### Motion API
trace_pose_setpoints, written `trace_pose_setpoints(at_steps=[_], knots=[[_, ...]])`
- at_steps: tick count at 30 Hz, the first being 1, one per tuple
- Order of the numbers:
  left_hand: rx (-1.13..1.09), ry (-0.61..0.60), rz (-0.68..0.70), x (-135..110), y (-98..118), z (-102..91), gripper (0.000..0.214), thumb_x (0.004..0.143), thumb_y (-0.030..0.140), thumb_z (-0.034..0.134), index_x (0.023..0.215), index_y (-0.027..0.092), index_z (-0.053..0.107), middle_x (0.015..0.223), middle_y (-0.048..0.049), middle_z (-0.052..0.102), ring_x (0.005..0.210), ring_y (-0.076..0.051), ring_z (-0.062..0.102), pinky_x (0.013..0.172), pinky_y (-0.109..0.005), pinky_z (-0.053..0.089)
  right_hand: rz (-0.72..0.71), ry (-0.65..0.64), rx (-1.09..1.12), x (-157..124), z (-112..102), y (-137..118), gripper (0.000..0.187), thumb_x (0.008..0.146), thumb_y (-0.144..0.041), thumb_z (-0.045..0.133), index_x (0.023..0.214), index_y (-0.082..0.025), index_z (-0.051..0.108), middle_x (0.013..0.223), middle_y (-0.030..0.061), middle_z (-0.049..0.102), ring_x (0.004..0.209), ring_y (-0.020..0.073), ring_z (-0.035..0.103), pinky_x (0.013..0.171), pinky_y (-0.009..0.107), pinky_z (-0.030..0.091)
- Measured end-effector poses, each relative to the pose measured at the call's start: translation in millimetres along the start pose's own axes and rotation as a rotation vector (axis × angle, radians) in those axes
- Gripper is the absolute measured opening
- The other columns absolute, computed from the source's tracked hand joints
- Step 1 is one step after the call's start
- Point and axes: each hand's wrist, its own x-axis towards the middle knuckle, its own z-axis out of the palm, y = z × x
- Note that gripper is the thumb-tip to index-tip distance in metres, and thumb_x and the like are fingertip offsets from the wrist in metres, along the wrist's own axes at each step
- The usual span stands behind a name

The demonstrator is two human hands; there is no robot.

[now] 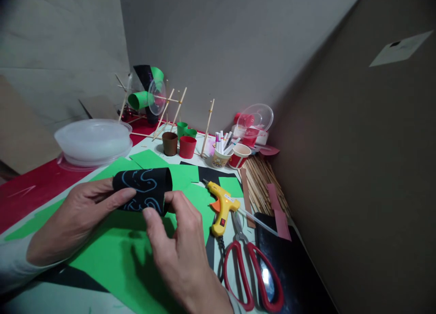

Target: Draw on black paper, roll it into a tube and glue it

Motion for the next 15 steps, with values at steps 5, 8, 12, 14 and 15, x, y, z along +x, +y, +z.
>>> trace_pose_setpoints(at_steps=[5,8,12,14,15], knots=[[0.093,-0.024,0.058,-3.2,1.6,1.4,0.019,0.085,0.037,0.075,0.102,0.034,0.083,0.098,0.003,0.083,0.091,-0.023,0.076,0.095,-0.031,0.059,0.089,0.005,0.099,0.3,2.9,6.4,0.023,0.091,-0.039,0.067,0.105,-0.02,0.065,0.099,0.0057,0.07,0.092,0.0227,0.066,0.083,0.037,0.054],[0.077,-0.043,0.065,-2.4,2.4,2.9,0.018,0.082,0.035,0.078,0.099,0.034,0.084,0.097,0.0029,0.083,0.093,-0.024,0.077,0.098,-0.033,0.059,0.03,0.05,0.034,0.6,2.8,8.3,0.014,0.094,-0.032,0.063,0.099,-0.019,0.066,0.092,0.0048,0.068,0.087,0.021,0.065,0.08,0.035,0.053],[-0.076,-0.109,-0.003,1.1,5.4,2.1,0.02,0.077,0.033,0.084,0.097,0.031,0.084,0.097,0.0003,0.083,0.089,-0.023,0.077,0.095,-0.032,0.06,-0.17,0.097,-0.184,-0.4,0.0,4.5,0.004,0.095,-0.02,0.062,0.091,-0.019,0.06,0.084,0.0005,0.062,0.076,0.0146,0.058,0.07,0.026,0.047],[-0.154,-0.134,-0.073,2.3,6.9,1.0,0.023,0.077,0.032,0.085,0.1,0.031,0.083,0.098,0.0005,0.083,0.089,-0.021,0.078,0.089,-0.028,0.061,-0.249,0.1,-0.25,-1.0,-1.0,2.5,0.007,0.095,-0.015,0.061,0.091,-0.019,0.058,0.085,-0.0006,0.06,0.076,0.0129,0.056,0.07,0.024,0.045],[-0.172,-0.14,-0.098,2.5,7.4,0.5,0.023,0.077,0.031,0.085,0.1,0.031,0.083,0.098,0.001,0.083,0.089,-0.02,0.078,0.088,-0.026,0.061,-0.27,0.1,-0.261,-1.2,-1.4,2.1,0.008,0.095,-0.013,0.061,0.093,-0.02,0.057,0.086,-0.0008,0.06,0.077,0.0127,0.056,0.071,0.024,0.045]])
